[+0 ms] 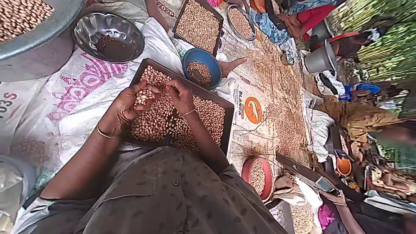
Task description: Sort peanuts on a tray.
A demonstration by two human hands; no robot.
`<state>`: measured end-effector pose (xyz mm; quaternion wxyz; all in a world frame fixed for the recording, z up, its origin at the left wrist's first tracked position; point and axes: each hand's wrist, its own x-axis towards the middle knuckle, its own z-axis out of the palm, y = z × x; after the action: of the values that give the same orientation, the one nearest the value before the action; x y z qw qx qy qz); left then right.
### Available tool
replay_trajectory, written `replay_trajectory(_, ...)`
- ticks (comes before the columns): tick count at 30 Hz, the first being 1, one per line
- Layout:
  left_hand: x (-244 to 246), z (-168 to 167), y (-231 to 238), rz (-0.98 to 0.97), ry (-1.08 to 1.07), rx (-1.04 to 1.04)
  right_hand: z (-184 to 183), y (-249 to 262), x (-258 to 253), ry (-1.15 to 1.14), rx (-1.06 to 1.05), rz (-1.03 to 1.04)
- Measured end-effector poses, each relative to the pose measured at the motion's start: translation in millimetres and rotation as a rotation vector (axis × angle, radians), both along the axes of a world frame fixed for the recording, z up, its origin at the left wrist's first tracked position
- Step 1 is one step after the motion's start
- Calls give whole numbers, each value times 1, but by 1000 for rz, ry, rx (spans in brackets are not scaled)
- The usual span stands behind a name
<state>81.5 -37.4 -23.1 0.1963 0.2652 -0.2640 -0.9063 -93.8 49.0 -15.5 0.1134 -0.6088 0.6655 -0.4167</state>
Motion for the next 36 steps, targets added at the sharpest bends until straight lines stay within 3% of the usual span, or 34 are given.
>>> replay_trajectory(3, 2, -2, -6, 183, 110, 50, -31, -9, 1, 219, 184, -37)
replay_trajectory(7, 3, -7, -9, 233, 206, -16, -55, -9, 10, 363, 119, -121)
replay_trajectory(14, 3, -8, -8, 247, 189, -46, -66, -7, 6, 322, 11, -119)
replay_trajectory(28, 4, -10, -9, 223, 234, -62, -66, -5, 3, 299, 48, -106)
replay_trajectory(31, 9, -4, 2, 177, 140, -54, -55, -3, -7, 206, 20, -170)
replay_trajectory(33, 9, 1, 7, 121, 35, -35, -36, -1, -8, -2, -41, -181)
replay_trajectory(36, 0, 0, -1, 37, -91, -47, 3, -1, 6, -262, -133, 48)
